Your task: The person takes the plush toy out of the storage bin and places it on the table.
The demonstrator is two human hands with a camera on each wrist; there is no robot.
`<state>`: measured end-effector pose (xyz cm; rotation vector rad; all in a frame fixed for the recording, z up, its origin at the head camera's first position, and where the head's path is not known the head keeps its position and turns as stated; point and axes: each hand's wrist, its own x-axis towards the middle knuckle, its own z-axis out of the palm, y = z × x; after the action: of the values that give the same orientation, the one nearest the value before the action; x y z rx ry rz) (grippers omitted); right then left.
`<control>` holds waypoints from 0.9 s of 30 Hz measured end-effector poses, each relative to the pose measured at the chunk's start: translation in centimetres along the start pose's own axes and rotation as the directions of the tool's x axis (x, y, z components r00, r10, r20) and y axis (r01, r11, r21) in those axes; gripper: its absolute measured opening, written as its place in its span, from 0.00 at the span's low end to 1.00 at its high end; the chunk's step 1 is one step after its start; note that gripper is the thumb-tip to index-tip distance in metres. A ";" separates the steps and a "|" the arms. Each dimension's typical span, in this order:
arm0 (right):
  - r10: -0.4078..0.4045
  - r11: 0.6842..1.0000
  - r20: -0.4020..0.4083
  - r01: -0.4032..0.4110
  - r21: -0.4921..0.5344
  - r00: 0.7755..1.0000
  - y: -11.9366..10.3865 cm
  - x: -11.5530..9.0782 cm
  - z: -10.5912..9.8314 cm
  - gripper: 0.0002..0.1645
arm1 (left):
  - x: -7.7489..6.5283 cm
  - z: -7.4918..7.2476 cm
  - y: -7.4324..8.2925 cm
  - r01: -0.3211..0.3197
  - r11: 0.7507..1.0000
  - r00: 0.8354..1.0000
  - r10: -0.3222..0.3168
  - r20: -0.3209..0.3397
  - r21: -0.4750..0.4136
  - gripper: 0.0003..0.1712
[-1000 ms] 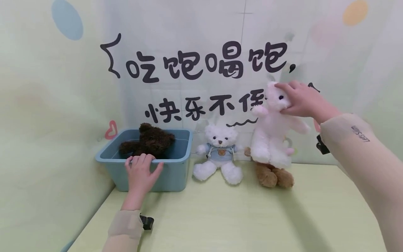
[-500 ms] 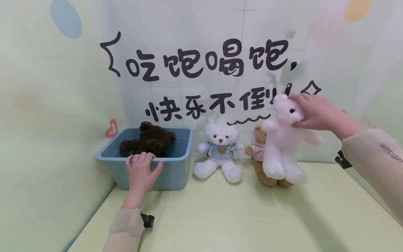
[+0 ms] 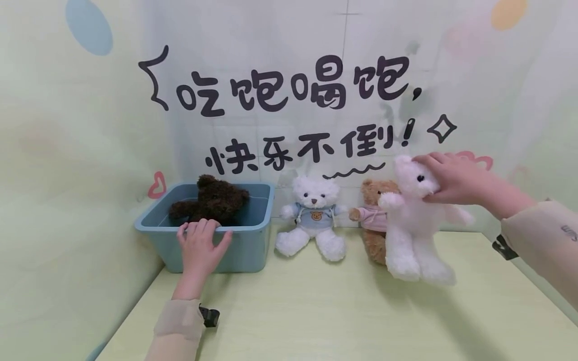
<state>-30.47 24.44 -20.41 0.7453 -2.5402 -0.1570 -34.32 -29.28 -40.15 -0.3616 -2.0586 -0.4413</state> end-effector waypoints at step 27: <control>-0.100 0.995 0.088 0.098 0.020 0.991 -1.8 -2.7 5.4 0.48 | 0.0 0.1 -0.1 0.001 1.000 1.000 -0.001 0.005 0.000 0.20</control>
<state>-30.25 24.21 -26.70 0.8895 -2.5913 -0.2083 -34.43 -29.31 -40.18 -0.3621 -2.0633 -0.4414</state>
